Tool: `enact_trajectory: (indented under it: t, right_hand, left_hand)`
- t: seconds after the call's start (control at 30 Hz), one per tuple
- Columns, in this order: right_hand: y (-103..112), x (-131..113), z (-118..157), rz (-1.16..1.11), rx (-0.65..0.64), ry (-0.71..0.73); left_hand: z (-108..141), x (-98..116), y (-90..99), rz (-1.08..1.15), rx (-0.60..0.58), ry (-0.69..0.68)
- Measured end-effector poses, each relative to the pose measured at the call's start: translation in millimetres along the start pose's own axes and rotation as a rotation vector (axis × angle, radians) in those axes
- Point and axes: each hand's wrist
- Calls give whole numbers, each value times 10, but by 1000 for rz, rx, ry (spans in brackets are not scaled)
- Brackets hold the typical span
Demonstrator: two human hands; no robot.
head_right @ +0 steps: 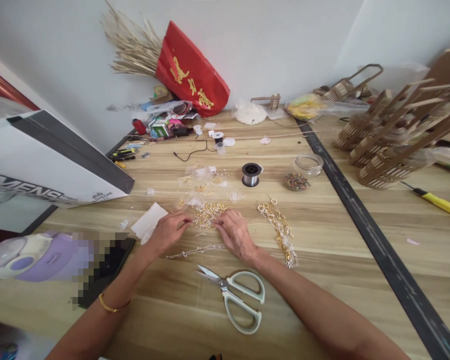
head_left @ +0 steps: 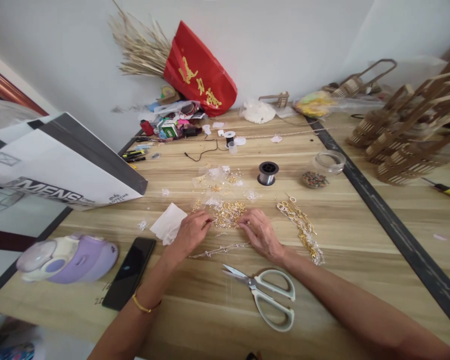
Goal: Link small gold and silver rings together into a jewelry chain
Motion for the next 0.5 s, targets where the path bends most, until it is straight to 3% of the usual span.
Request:
enact_trajectory:
  t: [0.2,0.5]
  right_hand:
    - [-2,32,6,18,-2,3]
    - [-9,50,8,14,-35,-32]
  left_hand:
    - [86,43,-3,-229,-140,-69]
    - [27,189,-63,-349,-174,-204]
Point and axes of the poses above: each hand's wrist, its own z-axis away from the middle knuckle, its own y-axis out of the back of the hand, x = y × z, and after that the axes turned 14 degrees about -z, right-handed
